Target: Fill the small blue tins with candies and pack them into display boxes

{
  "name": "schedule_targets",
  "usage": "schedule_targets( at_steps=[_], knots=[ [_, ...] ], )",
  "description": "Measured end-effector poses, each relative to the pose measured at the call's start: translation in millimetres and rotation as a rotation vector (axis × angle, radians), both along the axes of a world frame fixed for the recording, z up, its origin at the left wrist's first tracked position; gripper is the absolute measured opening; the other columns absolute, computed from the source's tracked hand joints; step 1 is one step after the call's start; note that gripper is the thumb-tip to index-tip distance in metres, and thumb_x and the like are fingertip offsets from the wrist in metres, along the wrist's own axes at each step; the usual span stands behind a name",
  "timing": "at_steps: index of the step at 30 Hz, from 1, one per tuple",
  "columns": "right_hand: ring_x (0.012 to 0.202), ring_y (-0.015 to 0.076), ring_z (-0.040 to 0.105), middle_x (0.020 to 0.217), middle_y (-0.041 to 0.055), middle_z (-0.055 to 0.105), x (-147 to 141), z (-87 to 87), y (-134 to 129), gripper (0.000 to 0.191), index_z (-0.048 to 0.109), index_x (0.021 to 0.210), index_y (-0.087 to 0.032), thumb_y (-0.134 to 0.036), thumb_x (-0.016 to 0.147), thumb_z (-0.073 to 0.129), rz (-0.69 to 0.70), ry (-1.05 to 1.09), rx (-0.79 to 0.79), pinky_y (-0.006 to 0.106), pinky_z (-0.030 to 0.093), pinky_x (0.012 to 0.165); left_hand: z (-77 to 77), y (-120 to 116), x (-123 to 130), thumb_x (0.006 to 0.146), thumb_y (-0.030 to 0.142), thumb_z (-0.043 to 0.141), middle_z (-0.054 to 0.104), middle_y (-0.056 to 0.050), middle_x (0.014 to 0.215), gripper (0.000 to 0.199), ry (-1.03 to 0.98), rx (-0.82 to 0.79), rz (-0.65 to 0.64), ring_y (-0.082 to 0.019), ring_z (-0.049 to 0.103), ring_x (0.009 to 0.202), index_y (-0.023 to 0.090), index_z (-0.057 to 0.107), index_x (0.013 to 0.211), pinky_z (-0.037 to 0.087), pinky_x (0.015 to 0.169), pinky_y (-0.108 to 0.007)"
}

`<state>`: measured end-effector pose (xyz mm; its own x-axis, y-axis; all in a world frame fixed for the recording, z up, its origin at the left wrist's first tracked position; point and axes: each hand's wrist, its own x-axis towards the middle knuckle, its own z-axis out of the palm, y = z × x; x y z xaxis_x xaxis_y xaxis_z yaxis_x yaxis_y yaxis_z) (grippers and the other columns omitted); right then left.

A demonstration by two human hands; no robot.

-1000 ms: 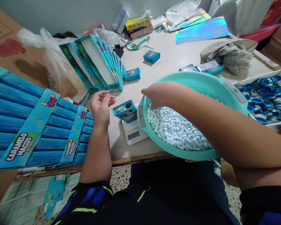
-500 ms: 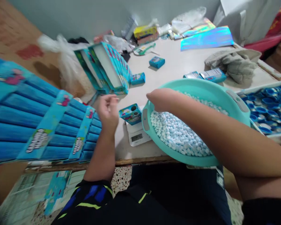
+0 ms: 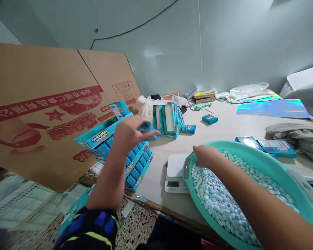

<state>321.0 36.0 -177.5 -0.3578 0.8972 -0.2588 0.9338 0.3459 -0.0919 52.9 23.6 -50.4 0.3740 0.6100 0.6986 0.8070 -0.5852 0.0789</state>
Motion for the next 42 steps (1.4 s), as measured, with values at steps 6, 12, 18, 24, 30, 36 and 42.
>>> schedule_targets(
  at_steps=[6, 12, 18, 24, 30, 36, 42],
  knots=[
    [0.115, 0.0377, 0.068, 0.127, 0.0243, 0.067, -0.4, -1.4, -1.5, 0.058, 0.055, 0.143, -0.004, -0.015, 0.088, 0.066, 0.016, 0.006, 0.013, 0.04, 0.057, 0.084, 126.4, 17.3, -45.7, 0.056, 0.027, 0.098, 0.066, -0.004, 0.078, 0.032, -0.148, 0.013, 0.085, -0.024, 0.058, 0.081, 0.021, 0.077, 0.08, 0.042, 0.076, -0.031],
    [0.115, 0.0371, 0.068, 0.127, 0.0245, 0.068, 1.6, 0.8, 0.7, 0.053, 0.06, 0.138, -0.004, -0.017, 0.087, 0.069, 0.049, 0.043, 0.023, 0.039, 0.057, 0.085, 112.9, 70.7, -104.2, 0.061, 0.048, 0.092, 0.072, -0.006, 0.086, 0.035, -0.084, 0.029, 0.266, -0.025, 0.062, 0.079, 0.024, 0.079, 0.082, 0.043, 0.075, -0.031],
    [0.115, 0.0369, 0.068, 0.126, 0.0237, 0.068, 2.2, 3.2, 1.0, 0.049, 0.062, 0.135, -0.004, -0.015, 0.088, 0.067, 0.051, 0.06, 0.03, 0.039, 0.057, 0.086, 101.3, 73.0, -125.0, 0.057, 0.043, 0.095, 0.071, -0.005, 0.084, 0.037, -0.205, 0.106, 0.065, -0.023, 0.06, 0.08, 0.025, 0.081, 0.087, 0.041, 0.077, -0.031],
    [0.116, 0.0367, 0.068, 0.128, 0.0244, 0.067, 3.5, 3.6, 1.9, 0.056, 0.059, 0.14, -0.006, -0.017, 0.086, 0.068, 0.046, 0.064, 0.025, 0.039, 0.057, 0.086, 106.2, 84.4, -137.8, 0.065, 0.032, 0.095, 0.067, 0.002, 0.08, 0.027, -0.217, 0.053, 0.091, -0.018, 0.051, 0.083, 0.023, 0.079, 0.085, 0.037, 0.087, -0.032],
    [0.114, 0.0374, 0.069, 0.129, 0.0244, 0.067, 4.2, 1.5, 5.2, 0.052, 0.062, 0.137, -0.006, -0.017, 0.086, 0.068, 0.053, 0.095, 0.033, 0.041, 0.058, 0.087, 99.2, 98.3, -150.6, 0.077, 0.032, 0.087, 0.061, 0.001, 0.08, 0.018, -0.23, 0.0, 0.145, -0.019, 0.051, 0.087, 0.02, 0.08, 0.088, 0.037, 0.098, -0.035],
    [0.12, 0.0389, 0.066, 0.129, 0.0268, 0.066, 4.4, 5.0, 2.7, 0.053, 0.06, 0.138, -0.004, -0.019, 0.088, 0.068, 0.057, 0.1, 0.034, 0.043, 0.058, 0.093, 91.8, 105.3, -134.4, 0.049, 0.035, 0.102, 0.056, -0.002, 0.094, 0.058, -0.243, -0.111, 0.212, -0.024, 0.051, 0.107, 0.018, 0.075, 0.098, 0.027, 0.121, -0.045],
    [0.124, 0.0364, 0.064, 0.135, 0.024, 0.064, 10.4, 18.0, 2.1, 0.055, 0.059, 0.142, -0.008, -0.018, 0.089, 0.067, 0.021, 0.13, 0.007, 0.04, 0.057, 0.097, 97.2, 80.5, -98.4, 0.055, 0.069, 0.087, 0.064, 0.001, 0.099, 0.057, -0.135, -0.217, 0.275, -0.027, 0.055, 0.112, 0.027, 0.07, 0.089, 0.035, 0.121, -0.055]
  ],
)
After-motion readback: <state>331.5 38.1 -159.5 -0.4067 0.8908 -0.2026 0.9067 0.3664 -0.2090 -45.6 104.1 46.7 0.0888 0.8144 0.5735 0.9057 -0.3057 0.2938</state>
